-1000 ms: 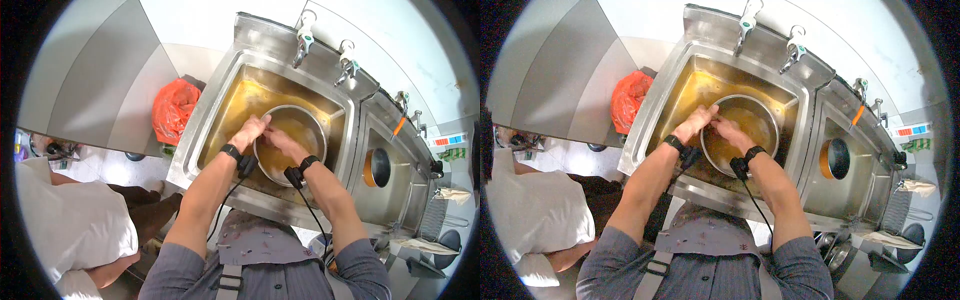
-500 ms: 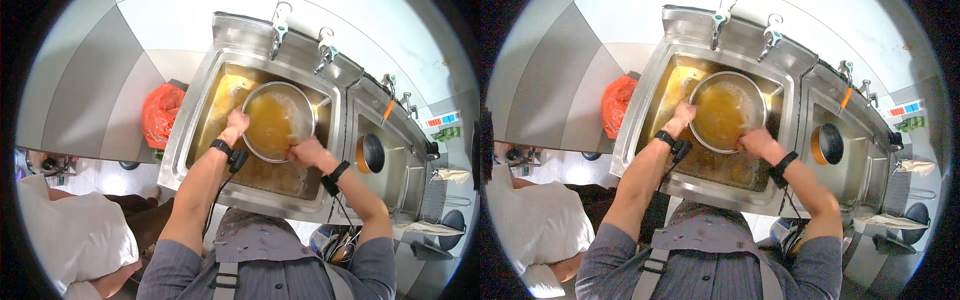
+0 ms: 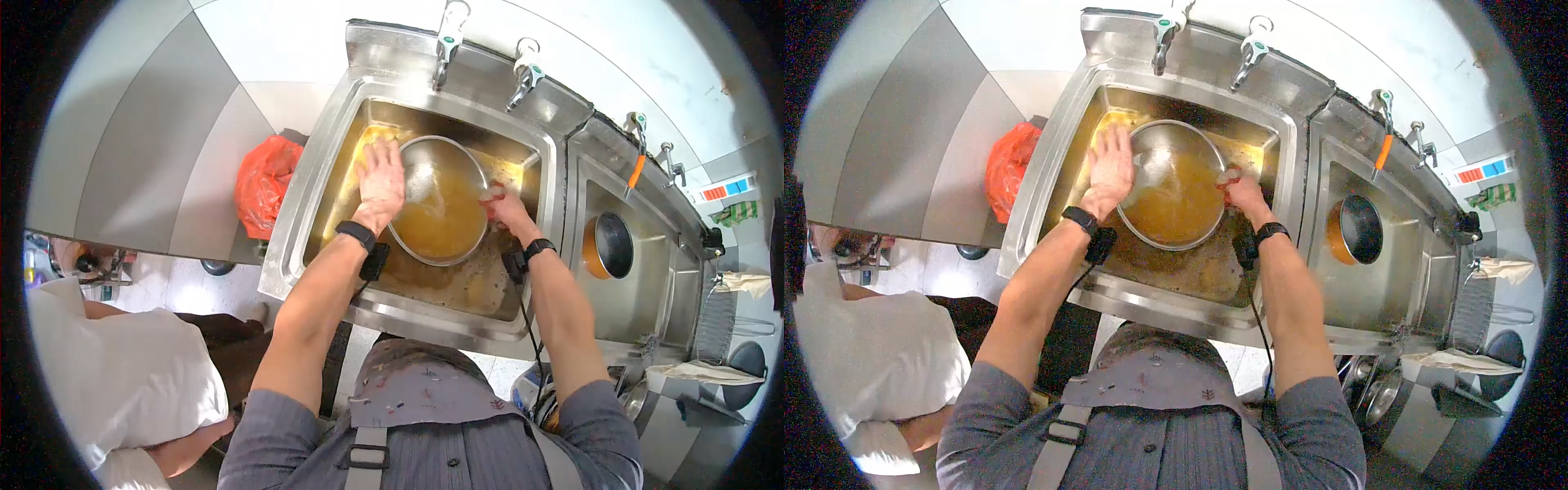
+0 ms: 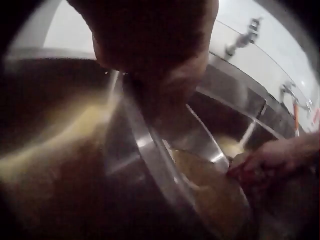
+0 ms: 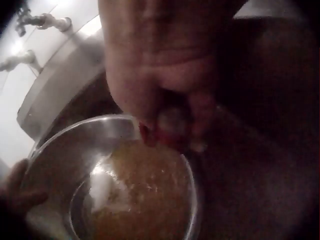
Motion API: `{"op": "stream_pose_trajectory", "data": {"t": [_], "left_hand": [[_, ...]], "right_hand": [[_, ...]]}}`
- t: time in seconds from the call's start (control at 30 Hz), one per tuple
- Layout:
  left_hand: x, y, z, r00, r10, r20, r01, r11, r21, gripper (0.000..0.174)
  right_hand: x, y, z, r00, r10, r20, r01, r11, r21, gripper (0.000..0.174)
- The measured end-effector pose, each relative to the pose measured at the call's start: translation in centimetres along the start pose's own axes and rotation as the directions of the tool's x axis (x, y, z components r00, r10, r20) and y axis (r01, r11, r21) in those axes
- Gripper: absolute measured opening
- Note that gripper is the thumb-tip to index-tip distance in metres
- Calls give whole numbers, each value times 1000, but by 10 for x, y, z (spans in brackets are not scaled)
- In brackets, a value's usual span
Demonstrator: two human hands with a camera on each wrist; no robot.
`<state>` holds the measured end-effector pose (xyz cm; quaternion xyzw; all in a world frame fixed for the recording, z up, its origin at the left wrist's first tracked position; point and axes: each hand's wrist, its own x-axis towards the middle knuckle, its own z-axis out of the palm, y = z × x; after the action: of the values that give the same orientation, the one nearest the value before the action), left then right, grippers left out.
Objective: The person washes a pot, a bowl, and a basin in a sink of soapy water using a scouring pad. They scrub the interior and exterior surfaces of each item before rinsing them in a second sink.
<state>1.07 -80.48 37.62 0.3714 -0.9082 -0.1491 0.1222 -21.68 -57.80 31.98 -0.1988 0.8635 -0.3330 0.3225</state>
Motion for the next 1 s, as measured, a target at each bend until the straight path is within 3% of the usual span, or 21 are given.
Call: {"op": "stream_pose_trajectory", "data": {"t": [0.03, 0.07, 0.1, 0.13, 0.17, 0.23, 0.27, 0.3, 0.33, 0.37, 0.4, 0.43, 0.5, 0.63, 0.7, 0.73, 0.8, 0.83, 0.9, 0.97, 1.0], "left_hand": [[-4, 5, -3, 959, 243, -142, -200, 943, 266, 53], [-5, 11, -4, 936, 349, -48, -287, 834, 471, 54], [-10, 28, -19, 936, 349, -46, -287, 833, 473, 54], [-19, 54, -39, 909, 311, 278, -406, 811, 421, 56], [-30, 75, -46, 779, 253, 574, -504, 797, 332, 59], [-58, 98, -38, 682, 310, 663, -607, 746, 275, 63], [-64, 109, -36, 596, 259, 760, -595, 778, 202, 60], [-69, 118, -39, 494, 215, 842, -575, 808, 131, 57], [-76, 119, -30, 491, 220, 843, -581, 804, 129, 57], [-84, 113, -11, 541, 245, 804, -584, 798, 150, 42], [-86, 105, 8, 589, 268, 762, -586, 792, 174, 32], [-86, 95, 30, 588, 269, 763, -590, 788, 177, 32], [-86, 79, 55, 658, 255, 708, -460, 881, 111, 24], [-93, 73, 47, 660, 351, 664, -512, 857, 56, 22], [-88, 79, 25, 688, 380, 618, -495, 868, 17, 25], [-88, 81, 15, 688, 381, 617, -497, 868, 19, 25], [-85, 83, -3, 863, 369, 344, -347, 929, -127, 19], [-77, 83, -11, 867, 367, 336, -343, 930, -128, 19], [-73, 81, -22, 964, 254, 80, -222, 933, -283, 34], [-65, 77, -35, 981, 193, 15, -175, 920, -350, 38], [-63, 75, -41, 992, 122, -31, -124, 901, -417, 43]], "right_hand": [[3, 5, 6, 1000, 0, 6, 0, 1000, 1, 23], [6, 11, 10, 994, 68, 81, -71, 997, 28, 22], [7, 15, 12, 979, 133, 157, -143, 988, 51, 22], [5, 15, 20, 988, 125, 95, -126, 992, 6, 22], [1, 15, 24, 987, 130, 94, -132, 991, 11, 22], [7, 23, 28, 934, 255, 249, -265, 964, 9, 22], [15, 37, 37, 972, 2, 234, -11, 999, 37, 23], [25, 50, 45, 974, -1, 226, -10, 999, 43, 23], [33, 62, 50, 996, -2, 85, 17, 985, -172, 27], [36, 66, 53, 998, -35, -52, 13, 924, -382, 31], [-15, 12, 36, 993, 38, -114, -80, 913, -399, 41], [-22, 11, 33, 992, 38, -117, -81, 915, -394, 41], [-26, 17, 29, 997, -63, -33, 30, 791, -612, 46], [-35, 29, 32, 997, -54, -55, 10, 798, -602, 41], [-38, 15, 26, 919, 349, 183, -257, 883, -393, 32], [-43, 12, 21, 919, 348, 183, -257, 884, -391, 32], [-51, 5, 10, 914, 163, 373, -180, 984, 11, 36], [-48, -1, 3, 915, 160, 371, -174, 985, 4, 36], [-53, -4, -9, 968, -3, 253, -90, 929, 358, 36], [-92, -55, -28, 980, -78, 185, 7, 934, 356, 38], [-106, -73, -35, 968, -246, 60, 226, 947, 228, 37]]}}
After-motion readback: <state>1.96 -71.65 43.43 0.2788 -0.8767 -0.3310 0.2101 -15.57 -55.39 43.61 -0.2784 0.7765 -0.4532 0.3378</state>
